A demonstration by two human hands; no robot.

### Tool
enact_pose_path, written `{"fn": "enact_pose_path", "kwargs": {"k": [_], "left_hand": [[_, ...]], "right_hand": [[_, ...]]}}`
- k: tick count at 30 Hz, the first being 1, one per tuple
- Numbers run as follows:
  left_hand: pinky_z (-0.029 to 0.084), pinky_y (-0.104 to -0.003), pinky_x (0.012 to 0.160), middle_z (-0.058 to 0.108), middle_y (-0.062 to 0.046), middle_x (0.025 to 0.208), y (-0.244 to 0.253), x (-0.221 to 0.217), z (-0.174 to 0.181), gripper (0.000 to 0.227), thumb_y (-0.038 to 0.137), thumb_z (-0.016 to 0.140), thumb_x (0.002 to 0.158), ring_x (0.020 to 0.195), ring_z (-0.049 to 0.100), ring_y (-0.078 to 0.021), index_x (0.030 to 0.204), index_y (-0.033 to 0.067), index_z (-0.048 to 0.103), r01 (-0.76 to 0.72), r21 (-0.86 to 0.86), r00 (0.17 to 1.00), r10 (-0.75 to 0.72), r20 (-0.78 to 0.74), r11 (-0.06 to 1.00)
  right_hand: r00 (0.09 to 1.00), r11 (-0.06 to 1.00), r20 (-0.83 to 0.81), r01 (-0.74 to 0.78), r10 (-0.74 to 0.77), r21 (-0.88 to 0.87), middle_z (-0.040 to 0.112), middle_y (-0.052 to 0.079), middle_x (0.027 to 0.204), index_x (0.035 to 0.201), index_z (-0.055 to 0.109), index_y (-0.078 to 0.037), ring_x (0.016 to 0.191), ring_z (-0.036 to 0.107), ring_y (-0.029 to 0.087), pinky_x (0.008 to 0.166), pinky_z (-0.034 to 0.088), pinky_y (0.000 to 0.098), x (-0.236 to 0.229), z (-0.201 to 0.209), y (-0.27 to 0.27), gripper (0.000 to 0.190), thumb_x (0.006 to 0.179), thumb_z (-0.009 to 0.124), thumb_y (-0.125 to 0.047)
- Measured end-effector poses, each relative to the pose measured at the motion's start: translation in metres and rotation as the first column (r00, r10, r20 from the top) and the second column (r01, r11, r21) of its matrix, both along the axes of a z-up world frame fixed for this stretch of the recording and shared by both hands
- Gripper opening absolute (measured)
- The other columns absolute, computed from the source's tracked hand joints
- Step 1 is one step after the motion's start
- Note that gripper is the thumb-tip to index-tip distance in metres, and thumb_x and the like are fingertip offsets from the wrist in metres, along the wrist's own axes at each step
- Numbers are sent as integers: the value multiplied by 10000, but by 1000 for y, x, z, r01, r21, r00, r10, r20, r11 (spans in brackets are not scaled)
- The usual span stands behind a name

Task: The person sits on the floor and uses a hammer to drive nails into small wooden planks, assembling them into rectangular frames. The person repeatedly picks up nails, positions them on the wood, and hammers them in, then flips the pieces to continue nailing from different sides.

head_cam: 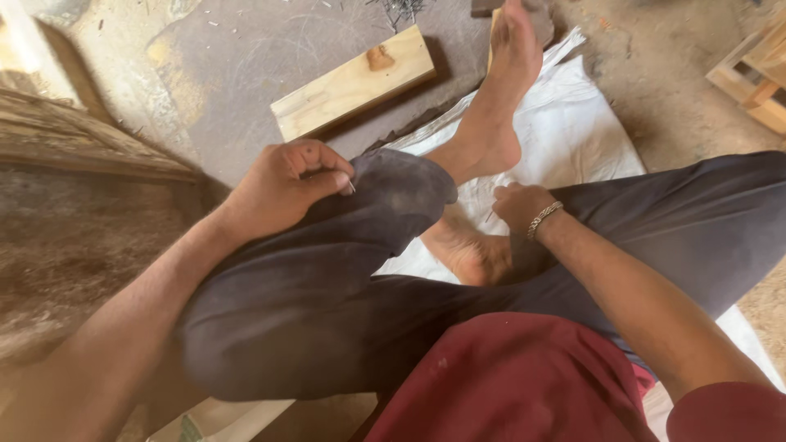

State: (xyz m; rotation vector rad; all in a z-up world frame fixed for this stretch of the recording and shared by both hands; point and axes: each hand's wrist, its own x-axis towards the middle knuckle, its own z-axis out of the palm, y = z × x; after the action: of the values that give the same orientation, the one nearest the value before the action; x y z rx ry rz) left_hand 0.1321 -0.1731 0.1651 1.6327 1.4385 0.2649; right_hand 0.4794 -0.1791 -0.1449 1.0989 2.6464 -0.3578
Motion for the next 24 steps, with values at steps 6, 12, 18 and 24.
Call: {"fn": "enact_pose_path", "kwargs": {"k": [6,12,18,24], "left_hand": [[567,-244,841,777,-31,926,5,-1,-6,153,128,663,965,895,704,-73,1046,11,722,-51,-31,998,52,27,998],[559,-242,849,770,-25,928,6,-4,-11,160,129,660,967,898,696,-76,1045,3,721,-25,-29,998,27,52,999],[558,-250,852,773,-35,925,4,1,-7,164,137,658,965,894,699,-81,1042,9,726,33,-36,999,-32,37,999],[564,-258,854,785,-37,941,6,3,-11,189,166,647,947,894,724,-96,1056,37,733,78,-194,997,-78,4,978]], "right_hand": [[983,994,-170,-52,67,91,651,4,1010,857,695,-155,969,676,205,731,595,375,11,-9,-5,73,854,624,-141],[950,971,-208,-214,233,110,656,0,994,785,704,-160,918,677,213,688,588,401,1,-15,-8,73,812,641,-185],[967,979,-155,-196,201,46,680,47,1031,838,709,-118,934,704,234,723,602,401,-8,-17,-2,107,850,608,-148],[962,947,239,195,-134,-254,688,177,1246,1065,759,-57,1127,695,342,911,585,459,35,24,-2,262,916,553,-120]]}}
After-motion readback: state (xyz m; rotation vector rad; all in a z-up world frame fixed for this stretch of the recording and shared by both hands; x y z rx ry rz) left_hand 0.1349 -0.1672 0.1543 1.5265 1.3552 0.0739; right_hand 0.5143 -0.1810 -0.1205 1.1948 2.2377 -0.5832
